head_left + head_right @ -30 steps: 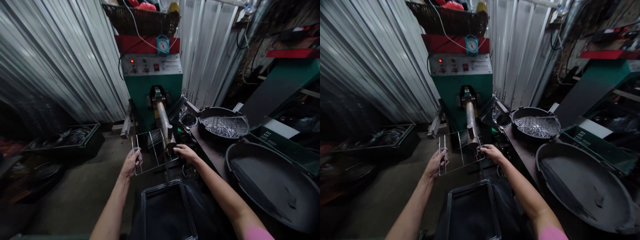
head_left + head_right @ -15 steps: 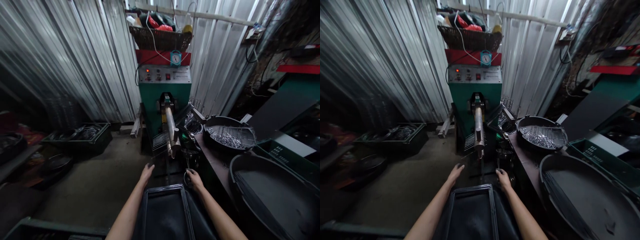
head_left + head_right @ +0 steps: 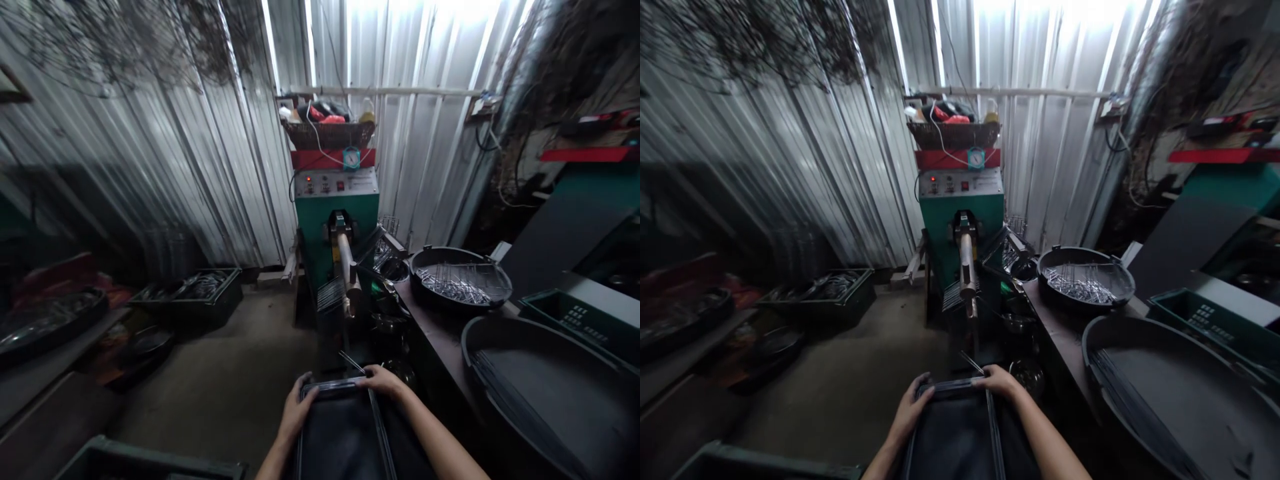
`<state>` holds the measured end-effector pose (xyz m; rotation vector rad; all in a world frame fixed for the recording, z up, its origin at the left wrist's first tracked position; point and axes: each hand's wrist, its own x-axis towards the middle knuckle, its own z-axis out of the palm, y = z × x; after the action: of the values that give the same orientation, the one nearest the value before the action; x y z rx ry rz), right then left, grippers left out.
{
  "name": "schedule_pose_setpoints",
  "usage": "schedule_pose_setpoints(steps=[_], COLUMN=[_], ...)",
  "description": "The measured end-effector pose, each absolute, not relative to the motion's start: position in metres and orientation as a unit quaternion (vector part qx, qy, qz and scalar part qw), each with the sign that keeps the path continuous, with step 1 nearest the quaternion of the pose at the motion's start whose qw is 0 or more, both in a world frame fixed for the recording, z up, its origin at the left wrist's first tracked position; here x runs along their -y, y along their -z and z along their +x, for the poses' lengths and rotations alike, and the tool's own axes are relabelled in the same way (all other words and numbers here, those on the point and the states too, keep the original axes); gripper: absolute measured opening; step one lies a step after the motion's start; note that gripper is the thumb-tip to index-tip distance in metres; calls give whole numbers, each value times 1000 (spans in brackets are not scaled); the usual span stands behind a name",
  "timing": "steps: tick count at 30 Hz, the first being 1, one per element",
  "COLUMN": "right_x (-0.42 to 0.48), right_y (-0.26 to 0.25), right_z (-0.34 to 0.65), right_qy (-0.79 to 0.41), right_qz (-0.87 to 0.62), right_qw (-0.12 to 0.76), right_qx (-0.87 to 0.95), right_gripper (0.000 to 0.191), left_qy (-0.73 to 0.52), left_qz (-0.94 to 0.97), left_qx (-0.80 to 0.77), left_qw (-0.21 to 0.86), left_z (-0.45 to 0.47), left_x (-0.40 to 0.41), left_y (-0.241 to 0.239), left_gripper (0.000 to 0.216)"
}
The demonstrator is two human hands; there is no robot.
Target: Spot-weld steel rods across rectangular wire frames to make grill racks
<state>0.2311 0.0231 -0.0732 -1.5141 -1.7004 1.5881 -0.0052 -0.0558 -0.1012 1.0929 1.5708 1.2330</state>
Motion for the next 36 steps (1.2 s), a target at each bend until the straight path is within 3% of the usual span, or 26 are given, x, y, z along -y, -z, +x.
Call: schedule_pose_setpoints(steps=[8,16,23,30,36], right_x=[9,21,35,40,31], right_y=[62,41,45,68,88], right_z=[253,262,269,272,274], right_qy=[-572,-523,-529,-526,-506], right_qz=[-496,-505,-506,-509,-514], right_qw=[253,325,343,384,422], right_qx=[602,605,589,563,549], right_gripper=[41,34,33,38,40], left_qy=[-559,-541,-527,-406,-322], left_qz=[388,401,468,514,532], left_qx=[-554,-596,-607,-698,-741], left_qw=[479,438,366,291,255], left_z=[13,38,36,40,41], left_x=[85,100,92,87,73], left_y=[91,58,84,99,112], left_gripper=[63,40,26,45,46])
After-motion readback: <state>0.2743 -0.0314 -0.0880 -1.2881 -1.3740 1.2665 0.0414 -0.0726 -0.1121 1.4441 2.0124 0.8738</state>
